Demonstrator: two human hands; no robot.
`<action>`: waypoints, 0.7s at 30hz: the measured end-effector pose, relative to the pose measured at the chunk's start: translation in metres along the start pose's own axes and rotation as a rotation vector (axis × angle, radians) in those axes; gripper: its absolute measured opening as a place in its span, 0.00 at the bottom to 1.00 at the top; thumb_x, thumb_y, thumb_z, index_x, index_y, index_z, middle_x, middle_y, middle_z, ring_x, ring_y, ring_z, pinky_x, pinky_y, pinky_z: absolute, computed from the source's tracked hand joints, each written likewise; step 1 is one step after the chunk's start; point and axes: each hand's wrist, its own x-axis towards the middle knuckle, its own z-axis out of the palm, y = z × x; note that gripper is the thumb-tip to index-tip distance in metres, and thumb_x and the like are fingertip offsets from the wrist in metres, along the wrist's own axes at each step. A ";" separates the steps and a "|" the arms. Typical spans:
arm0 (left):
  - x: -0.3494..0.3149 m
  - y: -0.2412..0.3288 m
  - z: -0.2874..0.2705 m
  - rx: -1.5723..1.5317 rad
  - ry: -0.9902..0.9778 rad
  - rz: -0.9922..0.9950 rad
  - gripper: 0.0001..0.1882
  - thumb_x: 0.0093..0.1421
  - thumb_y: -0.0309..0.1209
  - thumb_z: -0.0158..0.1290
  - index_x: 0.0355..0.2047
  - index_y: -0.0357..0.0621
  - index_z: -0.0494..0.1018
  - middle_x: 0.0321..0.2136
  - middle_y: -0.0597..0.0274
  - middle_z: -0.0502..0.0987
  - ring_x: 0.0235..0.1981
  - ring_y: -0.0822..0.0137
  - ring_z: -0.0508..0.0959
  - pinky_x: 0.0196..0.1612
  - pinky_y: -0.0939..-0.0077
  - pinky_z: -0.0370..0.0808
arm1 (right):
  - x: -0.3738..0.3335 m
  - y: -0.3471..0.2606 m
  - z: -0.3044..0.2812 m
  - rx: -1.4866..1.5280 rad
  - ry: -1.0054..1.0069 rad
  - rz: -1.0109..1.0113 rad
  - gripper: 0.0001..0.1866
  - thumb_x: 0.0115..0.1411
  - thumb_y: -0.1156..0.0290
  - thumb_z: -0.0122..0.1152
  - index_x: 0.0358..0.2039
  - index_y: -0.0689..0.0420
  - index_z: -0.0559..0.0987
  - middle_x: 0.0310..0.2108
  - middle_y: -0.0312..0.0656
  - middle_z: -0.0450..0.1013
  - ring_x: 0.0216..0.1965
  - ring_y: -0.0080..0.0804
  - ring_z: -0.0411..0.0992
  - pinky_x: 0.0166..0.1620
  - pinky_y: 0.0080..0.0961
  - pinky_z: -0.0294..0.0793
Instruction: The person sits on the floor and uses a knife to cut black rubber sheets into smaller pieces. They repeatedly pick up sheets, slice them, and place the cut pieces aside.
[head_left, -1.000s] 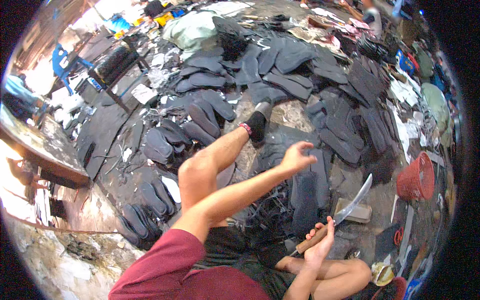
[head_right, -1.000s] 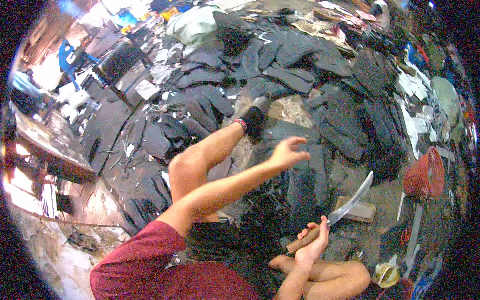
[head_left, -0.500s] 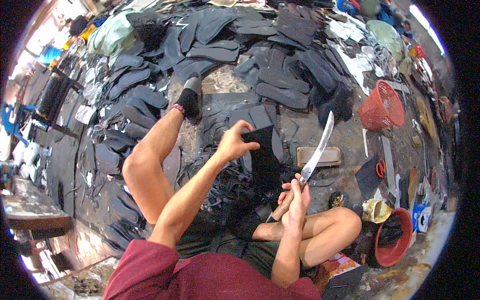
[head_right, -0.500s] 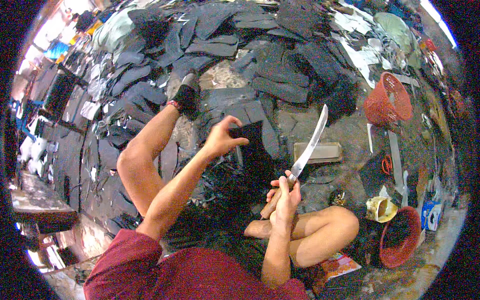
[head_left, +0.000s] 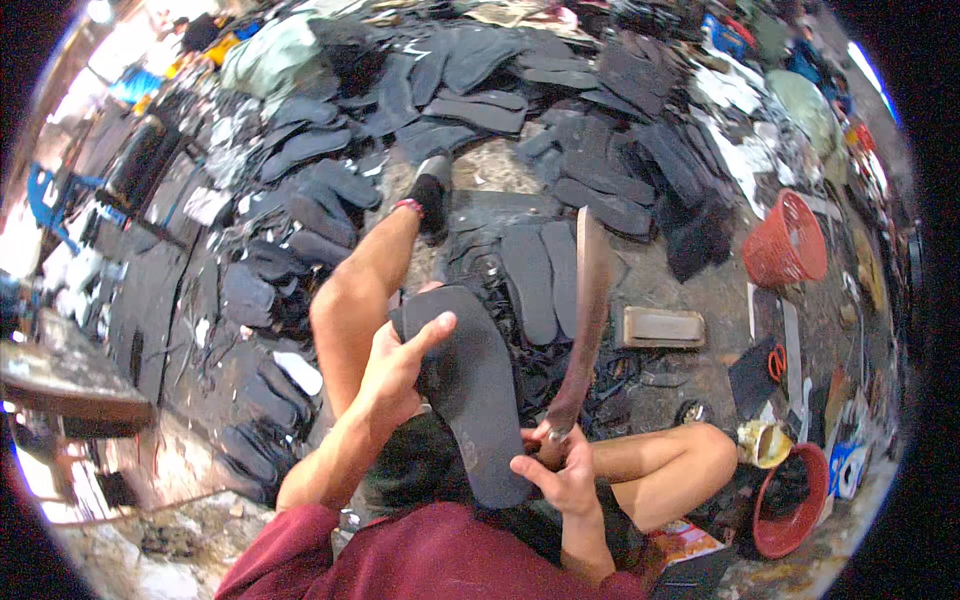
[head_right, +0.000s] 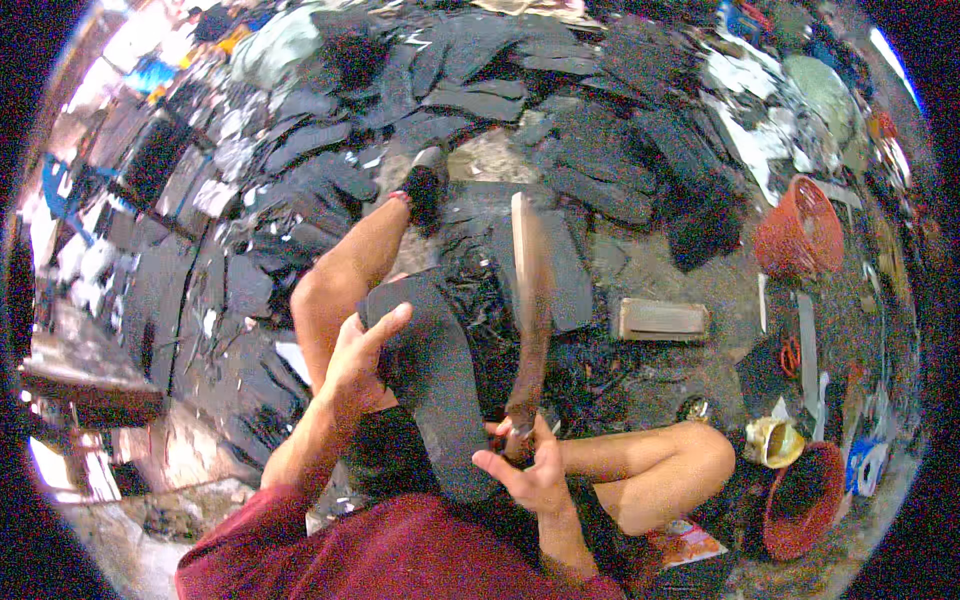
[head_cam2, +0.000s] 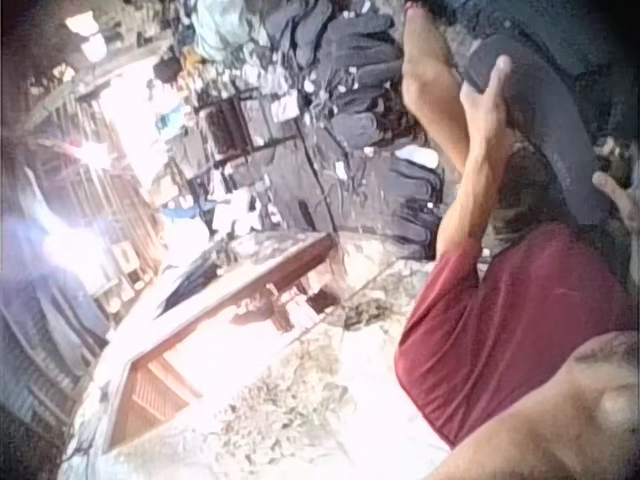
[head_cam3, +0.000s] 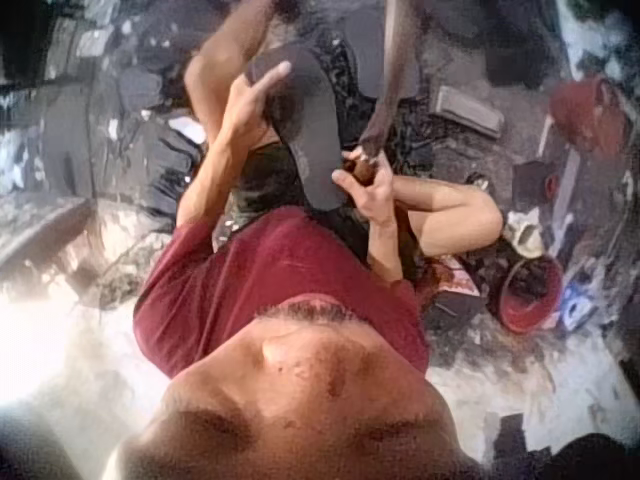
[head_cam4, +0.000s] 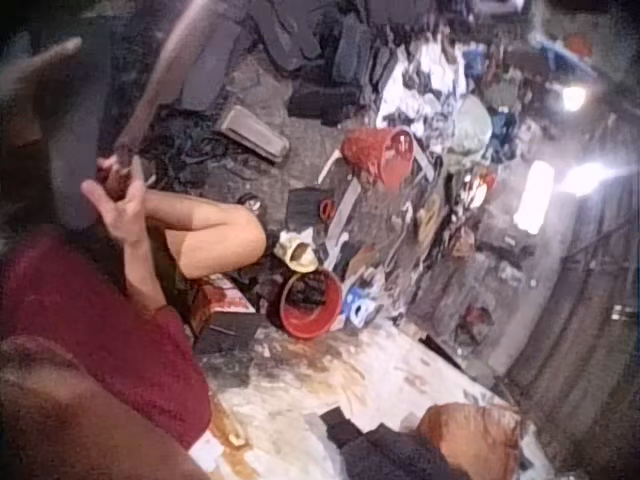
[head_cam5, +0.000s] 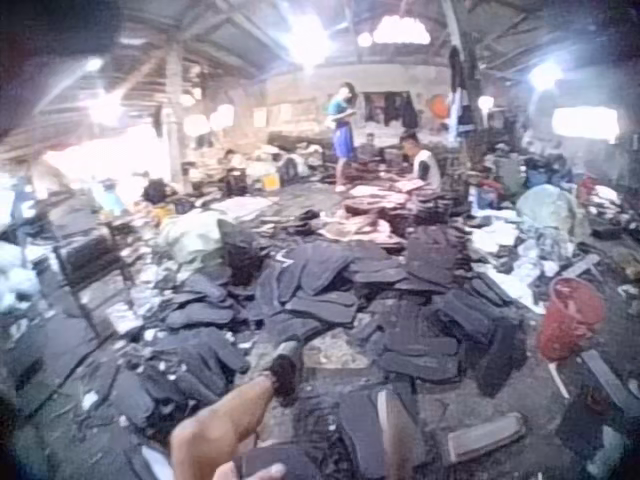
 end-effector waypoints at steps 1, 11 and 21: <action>-0.005 0.013 -0.001 -0.010 0.011 -0.066 0.26 0.58 0.34 0.64 0.54 0.38 0.71 0.44 0.60 0.80 0.42 0.65 0.80 0.48 0.67 0.76 | -0.005 0.000 0.007 0.000 -0.034 0.036 0.24 0.55 0.70 0.74 0.48 0.56 0.71 0.40 0.38 0.76 0.34 0.22 0.72 0.40 0.21 0.74; -0.027 0.046 -0.064 -0.024 -0.068 -0.291 0.20 0.60 0.38 0.61 0.47 0.39 0.75 0.38 0.62 0.81 0.36 0.68 0.81 0.40 0.69 0.80 | -0.040 0.019 -0.015 -0.658 -0.070 -0.240 0.17 0.61 0.72 0.55 0.50 0.59 0.79 0.34 0.49 0.76 0.33 0.50 0.75 0.38 0.37 0.74; -0.022 0.044 -0.061 0.077 -0.058 -0.298 0.18 0.58 0.33 0.65 0.45 0.38 0.75 0.37 0.61 0.81 0.36 0.70 0.80 0.42 0.72 0.78 | 0.051 0.009 0.029 -0.733 -0.077 -0.321 0.20 0.57 0.75 0.59 0.52 0.53 0.79 0.27 0.44 0.71 0.27 0.44 0.71 0.31 0.36 0.72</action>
